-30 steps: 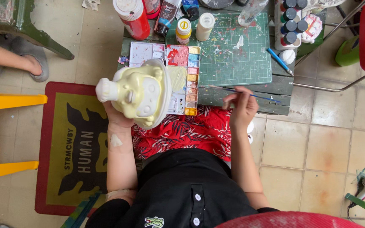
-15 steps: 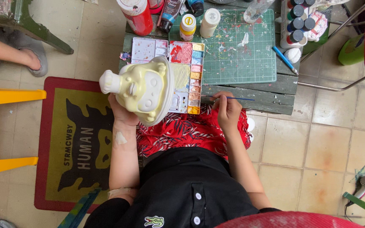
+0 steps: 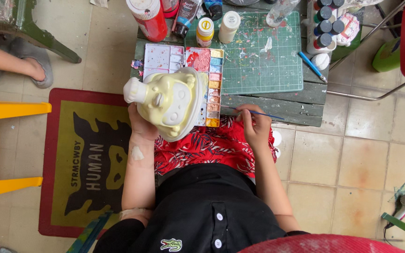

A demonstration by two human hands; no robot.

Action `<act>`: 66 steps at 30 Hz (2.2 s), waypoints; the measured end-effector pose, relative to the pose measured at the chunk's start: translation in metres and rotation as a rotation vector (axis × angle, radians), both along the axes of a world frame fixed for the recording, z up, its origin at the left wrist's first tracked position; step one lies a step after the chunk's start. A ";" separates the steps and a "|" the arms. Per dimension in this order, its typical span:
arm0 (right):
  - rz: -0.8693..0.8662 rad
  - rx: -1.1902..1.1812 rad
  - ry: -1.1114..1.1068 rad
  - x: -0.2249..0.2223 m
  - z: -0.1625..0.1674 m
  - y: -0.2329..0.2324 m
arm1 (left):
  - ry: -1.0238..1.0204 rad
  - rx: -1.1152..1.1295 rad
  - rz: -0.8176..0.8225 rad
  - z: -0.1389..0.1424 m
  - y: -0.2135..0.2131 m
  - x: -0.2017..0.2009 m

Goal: The person sits on a floor mat and paints a ceramic chef-bear figurine with a brush. They dip the brush into red, black and yellow paint containers, load paint onto a palette, steady the figurine with one hand, and paint details on its face and body.

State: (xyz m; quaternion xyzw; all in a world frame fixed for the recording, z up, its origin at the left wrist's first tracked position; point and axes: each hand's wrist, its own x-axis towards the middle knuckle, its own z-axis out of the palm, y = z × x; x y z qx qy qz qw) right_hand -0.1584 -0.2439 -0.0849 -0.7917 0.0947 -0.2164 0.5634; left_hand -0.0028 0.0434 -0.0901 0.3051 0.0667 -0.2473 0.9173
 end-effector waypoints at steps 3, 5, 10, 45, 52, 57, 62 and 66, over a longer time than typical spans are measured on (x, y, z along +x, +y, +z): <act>0.019 0.116 -0.158 0.002 0.003 -0.009 | -0.036 0.061 0.043 -0.001 0.006 0.001; 0.002 0.021 -0.185 0.004 0.007 -0.013 | -0.044 -0.037 0.014 -0.002 0.010 0.001; -0.190 -0.201 -0.414 0.054 0.043 -0.052 | -0.050 -0.077 0.003 -0.004 0.018 0.005; 0.735 -1.267 0.163 0.043 0.049 -0.022 | -0.042 -0.125 0.016 -0.003 0.030 0.002; 0.801 -1.261 0.149 0.046 0.058 -0.027 | -0.049 -0.128 0.011 0.002 0.030 0.001; 0.756 -1.299 0.039 0.047 0.060 -0.024 | -0.060 -0.132 0.002 -0.001 0.030 -0.001; 0.789 -1.244 0.025 0.050 0.058 -0.027 | -0.039 -0.131 0.001 -0.003 0.031 0.001; 0.797 -1.196 0.071 0.051 0.059 -0.029 | -0.038 -0.132 0.004 -0.003 0.031 0.000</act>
